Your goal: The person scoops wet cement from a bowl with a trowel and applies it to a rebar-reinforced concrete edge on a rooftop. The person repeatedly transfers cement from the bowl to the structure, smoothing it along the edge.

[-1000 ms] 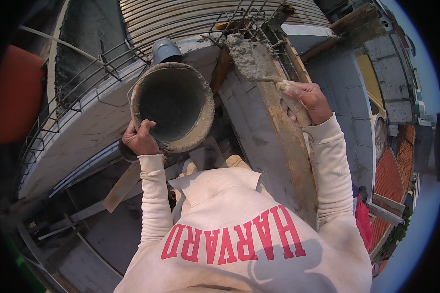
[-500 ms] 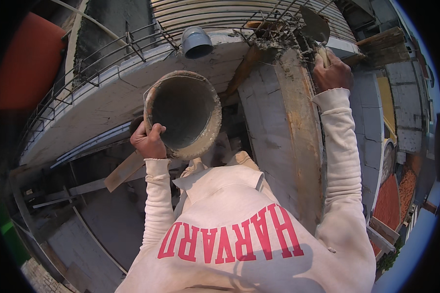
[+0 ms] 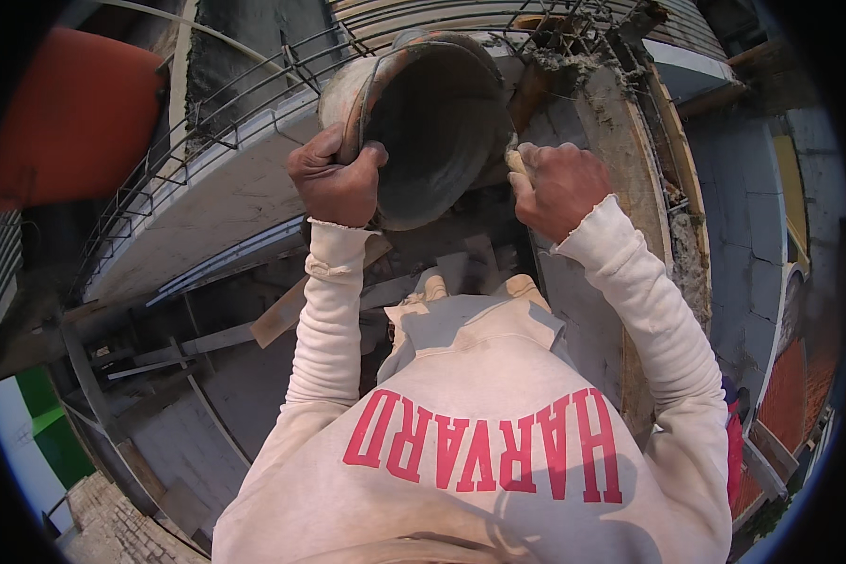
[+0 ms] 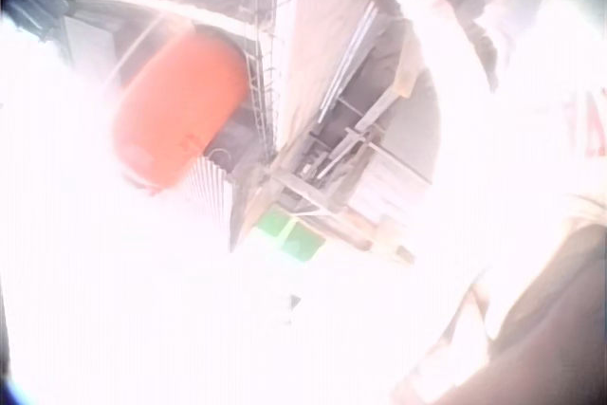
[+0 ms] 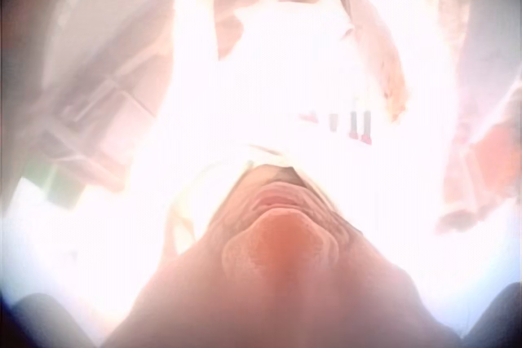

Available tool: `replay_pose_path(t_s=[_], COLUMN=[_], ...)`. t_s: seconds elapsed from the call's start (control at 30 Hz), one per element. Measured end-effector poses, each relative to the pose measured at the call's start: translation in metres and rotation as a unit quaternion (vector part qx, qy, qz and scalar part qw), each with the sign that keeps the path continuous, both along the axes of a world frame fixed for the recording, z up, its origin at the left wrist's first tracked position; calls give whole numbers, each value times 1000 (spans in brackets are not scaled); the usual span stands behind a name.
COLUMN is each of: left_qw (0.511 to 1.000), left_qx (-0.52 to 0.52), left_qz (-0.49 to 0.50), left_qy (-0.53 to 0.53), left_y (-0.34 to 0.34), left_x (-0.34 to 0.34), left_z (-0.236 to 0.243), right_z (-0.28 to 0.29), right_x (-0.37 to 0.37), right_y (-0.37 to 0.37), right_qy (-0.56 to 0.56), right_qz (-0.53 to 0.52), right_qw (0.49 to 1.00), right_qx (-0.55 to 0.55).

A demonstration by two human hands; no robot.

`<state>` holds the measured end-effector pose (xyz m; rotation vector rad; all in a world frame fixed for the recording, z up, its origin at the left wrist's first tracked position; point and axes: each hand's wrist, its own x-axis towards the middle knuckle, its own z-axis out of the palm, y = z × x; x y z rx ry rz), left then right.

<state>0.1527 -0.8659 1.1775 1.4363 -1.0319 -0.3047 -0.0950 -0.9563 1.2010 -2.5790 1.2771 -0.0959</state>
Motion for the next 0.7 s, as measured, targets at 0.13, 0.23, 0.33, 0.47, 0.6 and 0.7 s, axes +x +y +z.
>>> replay_pose_path(t_s=[0.13, 0.23, 0.33, 0.47, 0.6, 0.7], left_qw=[999, 996, 993, 979, 960, 950], left_qx=[-34, -31, -35, -46, -49, -27], left_qz=[-38, -58, -28, 34, 67, 95], left_qy=[16, 54, 112, 194, 267, 295], left_y=[0, 4, 2, -9, -11, -3], left_x=[0, 3, -12, -38, -38, -33], left_z=[25, 21, 5, -19, -46, -51], right_z=[-16, 6, 3, 1, 10, 27], right_x=[0, 8, -2, -13, -38, -71], right_y=[1, 14, 28, 42, 29, 0], right_qy=[-151, -220, -290, -369, -412, -430], right_qz=[-41, -95, -76, -122, -145, -189], right_qw=[968, 843, 788, 720, 709, 731], right_qx=[197, 482, 537, 575, 554, 495])
